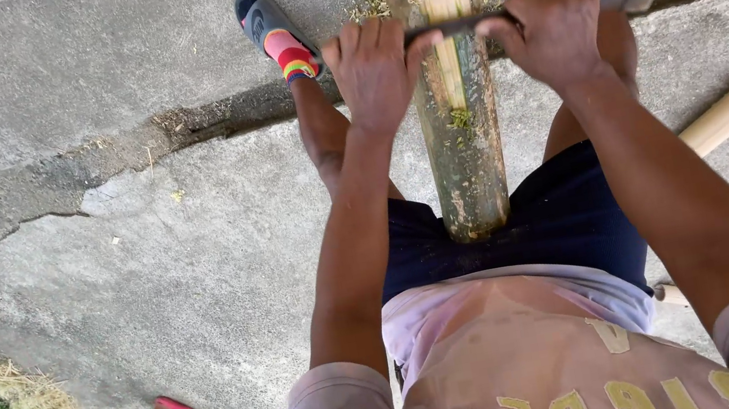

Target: Stripping the outer skin/bark from a bamboo pole using a large knife/machete.

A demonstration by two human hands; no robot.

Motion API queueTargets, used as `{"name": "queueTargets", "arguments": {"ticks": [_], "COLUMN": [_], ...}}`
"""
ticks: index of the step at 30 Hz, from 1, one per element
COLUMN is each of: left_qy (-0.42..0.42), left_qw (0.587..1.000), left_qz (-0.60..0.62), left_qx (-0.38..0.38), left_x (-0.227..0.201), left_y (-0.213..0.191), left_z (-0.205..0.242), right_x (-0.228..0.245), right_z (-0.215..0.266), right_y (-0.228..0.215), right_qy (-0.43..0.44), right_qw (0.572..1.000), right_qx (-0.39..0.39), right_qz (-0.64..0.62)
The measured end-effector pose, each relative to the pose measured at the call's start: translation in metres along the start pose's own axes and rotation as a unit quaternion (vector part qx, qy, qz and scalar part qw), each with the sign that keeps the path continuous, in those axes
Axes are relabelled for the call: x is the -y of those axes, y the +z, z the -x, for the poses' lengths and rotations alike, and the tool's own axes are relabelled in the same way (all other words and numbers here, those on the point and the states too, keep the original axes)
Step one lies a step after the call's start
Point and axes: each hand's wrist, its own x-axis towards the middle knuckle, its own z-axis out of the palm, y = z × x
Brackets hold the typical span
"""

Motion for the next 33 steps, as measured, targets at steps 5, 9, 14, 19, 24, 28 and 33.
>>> {"name": "queueTargets", "arguments": {"ticks": [5,9,14,19,24,28,33], "left_qy": [0.018,0.015,0.005,-0.007,-0.011,-0.007,0.008], "left_qw": [0.998,0.999,1.000,0.999,0.999,0.999,1.000], "left_qz": [-0.007,0.000,-0.003,-0.003,0.006,-0.006,0.016], "left_qx": [-0.055,-0.036,0.003,0.048,0.041,0.032,-0.005], "left_x": [0.001,-0.009,-0.027,-0.046,-0.050,-0.027,0.007], "left_y": [-0.008,-0.014,-0.023,-0.033,-0.037,-0.015,0.010], "left_z": [-0.025,-0.005,0.035,0.083,0.081,0.043,-0.021], "right_x": [-0.005,0.001,0.023,0.052,0.048,0.023,-0.012], "right_z": [-0.016,0.004,0.047,0.095,0.096,0.050,-0.014], "right_y": [-0.003,-0.002,-0.009,-0.031,-0.032,-0.018,0.002], "right_qy": [-0.018,-0.014,0.010,0.022,0.016,0.011,-0.007], "right_qw": [0.999,0.999,0.999,0.999,0.998,0.999,1.000], "right_qx": [-0.034,-0.027,-0.008,0.018,0.012,0.007,-0.015], "right_qz": [-0.006,-0.012,-0.029,-0.035,-0.053,-0.036,0.011]}}
